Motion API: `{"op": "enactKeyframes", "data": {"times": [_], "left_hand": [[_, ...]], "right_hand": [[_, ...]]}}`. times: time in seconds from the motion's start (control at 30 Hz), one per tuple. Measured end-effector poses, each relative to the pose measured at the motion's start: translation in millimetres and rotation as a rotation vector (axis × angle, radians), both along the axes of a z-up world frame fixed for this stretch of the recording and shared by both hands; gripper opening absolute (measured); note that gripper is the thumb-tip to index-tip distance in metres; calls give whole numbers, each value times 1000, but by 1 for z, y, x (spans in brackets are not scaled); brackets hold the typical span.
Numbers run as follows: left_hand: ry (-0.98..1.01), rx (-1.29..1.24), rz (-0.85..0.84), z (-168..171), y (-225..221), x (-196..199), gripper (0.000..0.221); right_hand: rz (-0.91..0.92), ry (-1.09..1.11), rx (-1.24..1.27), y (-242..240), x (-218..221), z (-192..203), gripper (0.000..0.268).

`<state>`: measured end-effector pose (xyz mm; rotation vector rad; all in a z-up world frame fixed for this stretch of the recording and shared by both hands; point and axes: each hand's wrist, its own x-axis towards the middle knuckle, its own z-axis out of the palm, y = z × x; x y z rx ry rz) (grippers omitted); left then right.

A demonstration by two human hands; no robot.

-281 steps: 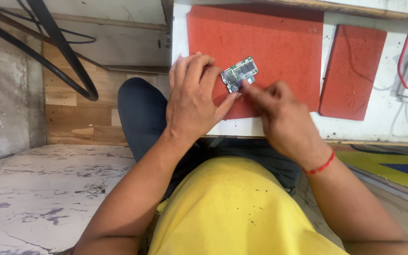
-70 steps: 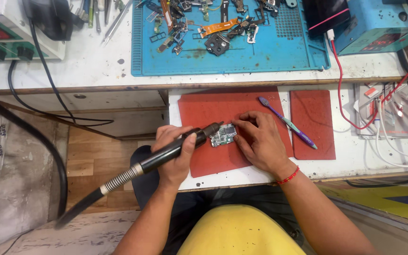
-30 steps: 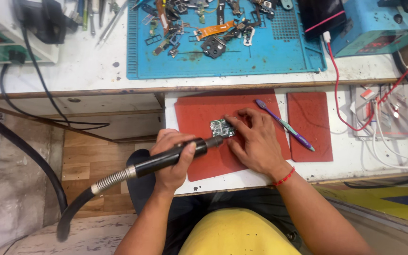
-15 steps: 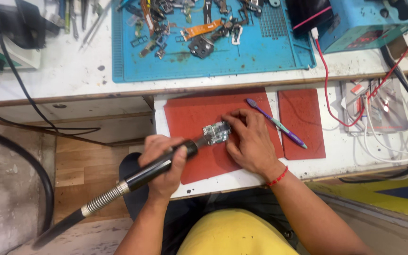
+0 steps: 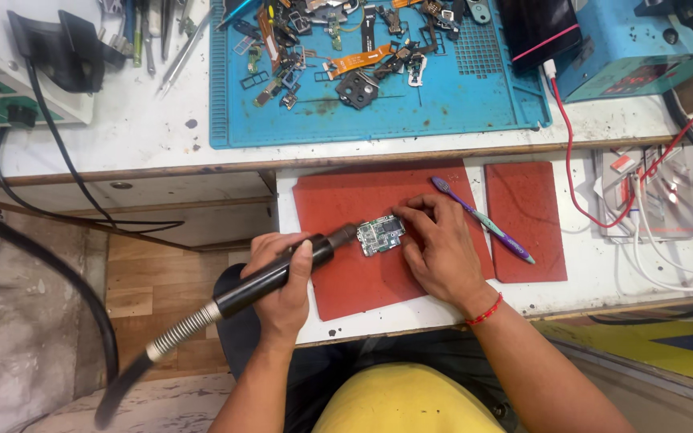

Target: The person cleans a small circuit board with a toothbrush and then uses a hot air gun to heat the board. The person holds the board steady with one hand while operating the tool with the other.

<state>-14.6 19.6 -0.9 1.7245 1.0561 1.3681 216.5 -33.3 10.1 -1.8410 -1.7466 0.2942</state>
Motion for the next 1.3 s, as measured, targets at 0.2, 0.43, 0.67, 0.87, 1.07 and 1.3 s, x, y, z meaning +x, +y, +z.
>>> {"op": "enactKeyframes", "data": {"times": [0.2, 0.43, 0.67, 0.87, 1.07, 1.3], "left_hand": [[-29, -13, -50, -5, -1, -2, 21], [6, 36, -92, -3, 2, 1, 26], [37, 47, -127, -2, 4, 2, 26], [43, 57, -104, -3, 1, 3, 25], [41, 27, -107, -2, 2, 2, 27], [37, 112, -179, -1, 4, 4, 29]], "right_hand": [[-11, 5, 23, 1, -1, -2, 39], [26, 10, 49, 1, 0, 1, 38], [77, -22, 28, -3, 2, 1, 37], [66, -29, 12, -3, 1, 1, 36], [70, -36, 22, -3, 1, 0, 37], [65, -26, 21, -2, 2, 0, 38]]}}
